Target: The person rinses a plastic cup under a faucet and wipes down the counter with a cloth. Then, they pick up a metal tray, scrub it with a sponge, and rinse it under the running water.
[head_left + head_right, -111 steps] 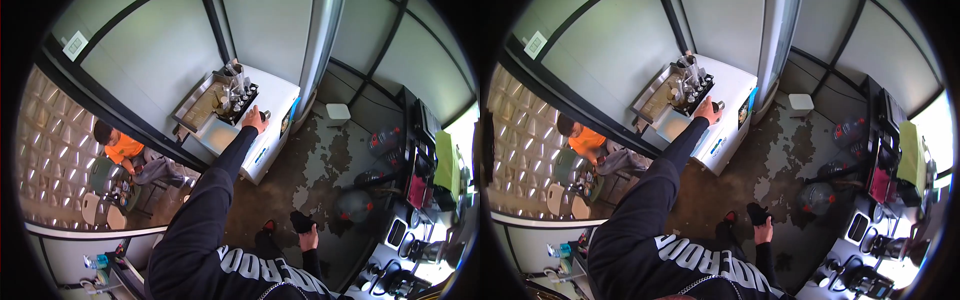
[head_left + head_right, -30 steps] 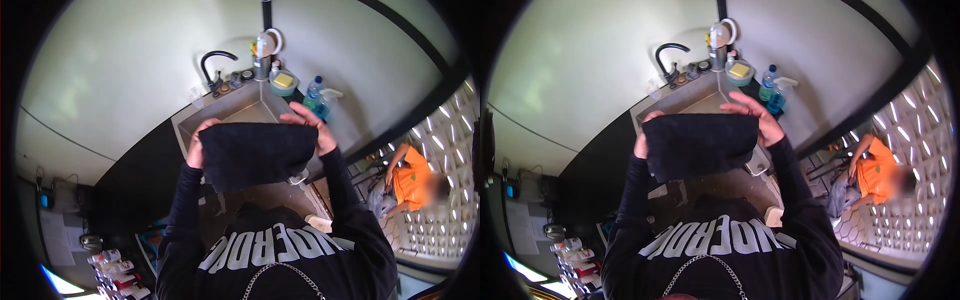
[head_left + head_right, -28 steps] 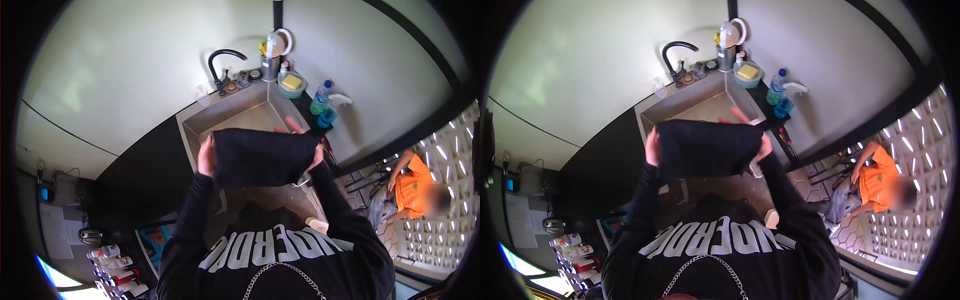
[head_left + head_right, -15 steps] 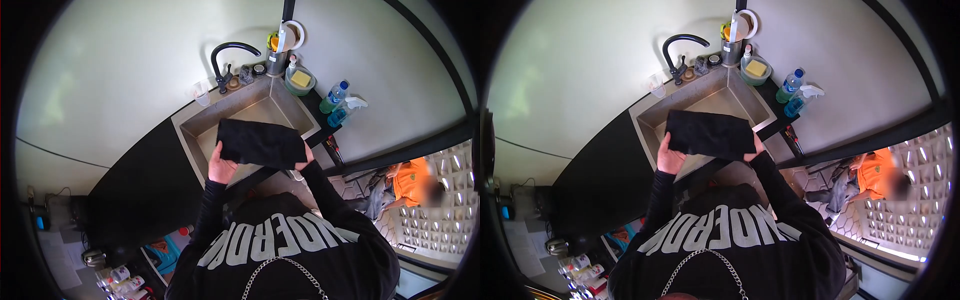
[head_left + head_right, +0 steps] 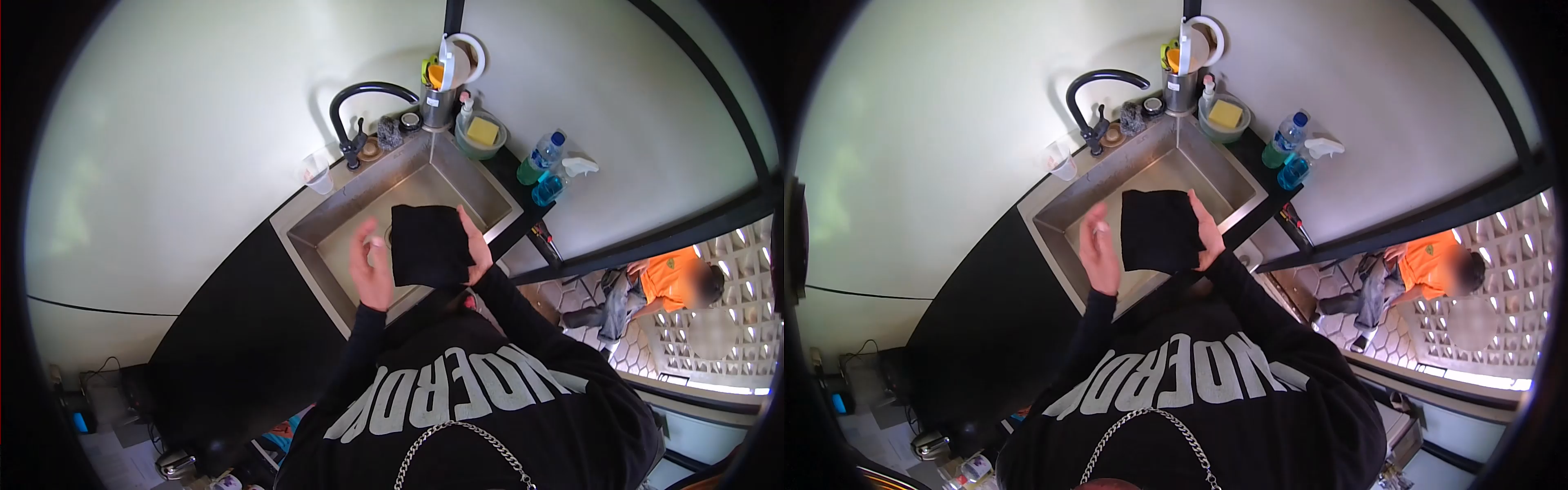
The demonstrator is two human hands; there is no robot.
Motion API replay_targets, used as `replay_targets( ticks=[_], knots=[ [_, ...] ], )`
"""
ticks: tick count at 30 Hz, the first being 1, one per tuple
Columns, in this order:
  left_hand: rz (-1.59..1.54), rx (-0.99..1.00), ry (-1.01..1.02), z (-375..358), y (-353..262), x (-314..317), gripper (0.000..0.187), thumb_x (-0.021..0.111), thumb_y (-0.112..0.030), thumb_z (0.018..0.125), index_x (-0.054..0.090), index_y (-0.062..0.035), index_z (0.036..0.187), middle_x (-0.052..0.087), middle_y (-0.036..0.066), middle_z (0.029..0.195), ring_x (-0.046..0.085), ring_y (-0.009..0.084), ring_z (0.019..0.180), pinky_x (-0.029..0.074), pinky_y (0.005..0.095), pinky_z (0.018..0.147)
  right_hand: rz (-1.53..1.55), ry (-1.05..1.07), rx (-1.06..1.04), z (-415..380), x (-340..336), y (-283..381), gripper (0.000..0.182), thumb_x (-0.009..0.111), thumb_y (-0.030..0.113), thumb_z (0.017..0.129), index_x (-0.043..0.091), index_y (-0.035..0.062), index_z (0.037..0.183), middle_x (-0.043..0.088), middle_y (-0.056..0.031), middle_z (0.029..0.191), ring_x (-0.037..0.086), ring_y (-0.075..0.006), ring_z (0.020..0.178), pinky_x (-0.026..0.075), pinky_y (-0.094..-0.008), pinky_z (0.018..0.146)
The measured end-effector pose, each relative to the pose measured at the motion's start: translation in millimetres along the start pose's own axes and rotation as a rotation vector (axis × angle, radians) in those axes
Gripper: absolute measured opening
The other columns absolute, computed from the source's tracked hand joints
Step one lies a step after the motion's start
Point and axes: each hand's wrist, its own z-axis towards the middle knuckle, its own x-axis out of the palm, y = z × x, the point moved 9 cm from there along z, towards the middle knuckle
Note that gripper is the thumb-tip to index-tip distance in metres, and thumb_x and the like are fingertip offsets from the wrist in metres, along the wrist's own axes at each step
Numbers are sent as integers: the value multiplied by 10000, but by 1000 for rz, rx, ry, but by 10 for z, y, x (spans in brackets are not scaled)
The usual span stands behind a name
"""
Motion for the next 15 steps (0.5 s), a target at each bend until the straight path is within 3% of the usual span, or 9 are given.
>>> replay_targets(
  ticks=[4, 5, 7, 8, 9, 11, 12, 13, 15],
  knots=[
    [-908, -287, -146, 12, 571, -43, 839, 296, -644, 1020, 267, 24, 1528, 348, 163, 1557, 335, 247, 1447, 265, 389, 1189, -180, 14, 115, 254, -382, -153, 649, 454, 591, 1000, 622, 29, 1279, 705, -126, 1171, 697, -272, 1015, 544, -410, 951],
    [-908, -279, -153, 48, 686, -16, 839, 296, -644, 1020, 267, 24, 1528, 348, 163, 1557, 335, 247, 1447, 265, 389, 1189, -186, 19, 121, 414, -558, -207, 649, 454, 591, 1000, 622, 29, 1279, 705, -126, 1171, 697, -272, 1015, 544, -410, 951],
    [-809, -319, -146, 20, 1013, 251, 994, 205, -765, 954, 131, 11, 1571, 266, 165, 1608, 247, 259, 1493, 183, 375, 1221, -131, 181, 135, 604, -761, -374, 647, 450, 601, 999, 629, 32, 1250, 720, -109, 1063, 698, -252, 955, 548, -396, 914],
    [-718, -307, -188, 33, 1133, 330, 992, 212, -754, 961, 107, 20, 1571, 160, 140, 1647, 140, 244, 1524, 99, 354, 1236, -282, -14, 73, 619, -813, -438, 620, 442, 605, 1002, 628, 53, 1214, 694, -62, 998, 680, -226, 864, 551, -368, 843],
    [-723, -312, -192, 33, 1011, 398, 992, 212, -754, 961, 107, 20, 1571, 160, 140, 1647, 140, 244, 1524, 99, 354, 1236, -282, -20, 78, 759, -858, -581, 620, 442, 605, 1002, 628, 53, 1214, 694, -62, 998, 680, -226, 864, 551, -368, 843],
    [-658, -248, -235, 70, 572, 393, 969, 213, -738, 974, 117, 20, 1571, 174, 130, 1643, 153, 233, 1519, 99, 346, 1232, -1111, -345, -530, 899, -1025, -188, 585, 450, 605, 1000, 620, 82, 1202, 660, -26, 1007, 659, -218, 864, 538, -350, 809],
    [-747, -263, -259, 149, 993, 297, 931, 222, -713, 990, 161, 14, 1568, 241, 136, 1620, 202, 230, 1500, 113, 340, 1222, -875, -148, -281, 615, -484, -280, 605, 469, 608, 991, 597, 70, 1237, 647, -38, 1071, 655, -237, 951, 528, -377, 856],
    [-713, -218, -185, 246, 936, 212, 888, 258, -696, 998, 248, -1, 1551, 332, 148, 1571, 305, 239, 1449, 235, 361, 1182, -875, -147, -289, 545, -432, -124, 605, 469, 608, 991, 597, 70, 1237, 647, -38, 1071, 655, -237, 951, 528, -377, 856],
    [-330, -381, -62, 140, 454, -4, 838, 347, -679, 994, 363, -15, 1505, 416, 153, 1512, 421, 243, 1370, 372, 379, 1098, -551, 89, 126, 507, -301, -258, 612, 517, 594, 977, 590, 51, 1248, 654, -68, 1084, 657, -240, 994, 525, -413, 870]
  ],
)
